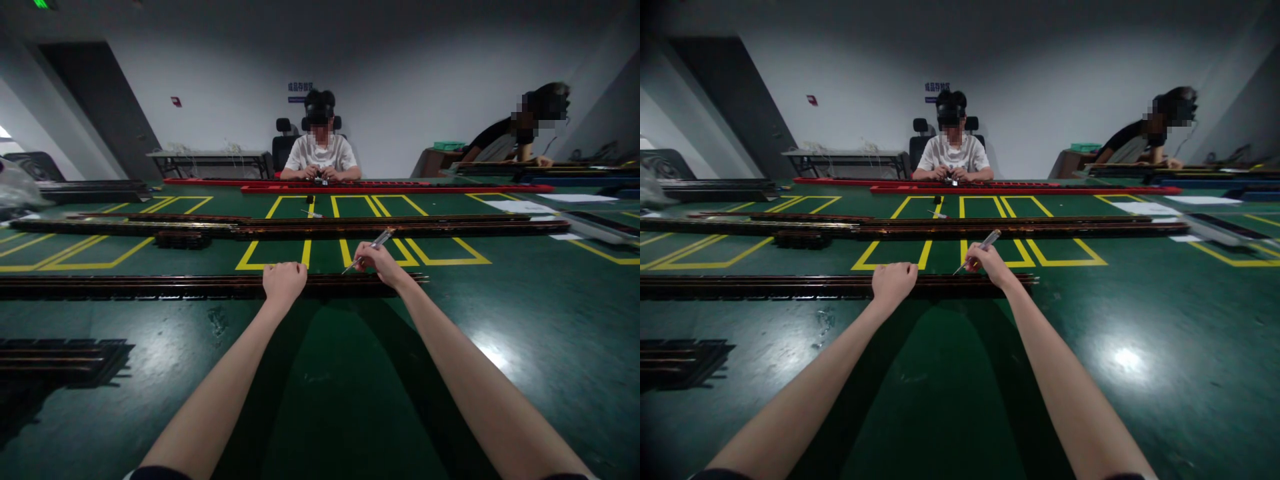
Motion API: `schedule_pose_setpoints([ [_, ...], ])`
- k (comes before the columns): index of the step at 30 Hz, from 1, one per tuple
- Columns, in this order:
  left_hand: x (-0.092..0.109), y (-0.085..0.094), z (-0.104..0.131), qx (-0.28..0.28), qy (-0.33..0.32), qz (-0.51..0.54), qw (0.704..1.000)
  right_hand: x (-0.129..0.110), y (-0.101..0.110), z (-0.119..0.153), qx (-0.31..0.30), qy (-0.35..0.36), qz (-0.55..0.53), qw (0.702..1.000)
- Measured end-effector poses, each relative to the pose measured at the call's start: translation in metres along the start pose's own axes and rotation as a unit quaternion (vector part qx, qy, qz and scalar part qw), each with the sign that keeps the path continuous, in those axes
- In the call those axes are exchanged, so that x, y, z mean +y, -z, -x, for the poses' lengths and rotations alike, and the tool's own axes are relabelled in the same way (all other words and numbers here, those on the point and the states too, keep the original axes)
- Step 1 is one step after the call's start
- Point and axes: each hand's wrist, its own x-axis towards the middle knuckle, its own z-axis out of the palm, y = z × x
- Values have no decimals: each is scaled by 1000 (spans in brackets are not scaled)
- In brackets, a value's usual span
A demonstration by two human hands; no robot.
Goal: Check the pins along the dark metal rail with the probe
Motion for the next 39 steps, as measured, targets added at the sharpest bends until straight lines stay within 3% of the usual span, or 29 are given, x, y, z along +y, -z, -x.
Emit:
schedule_pose_setpoints([
  [11,-3,-6,2,28,-9,51,998,7,3,-1,-8,23,27,999],
  [39,-3,-6,3,37,-4,52,998,3,2,2,-1,20,47,999],
])
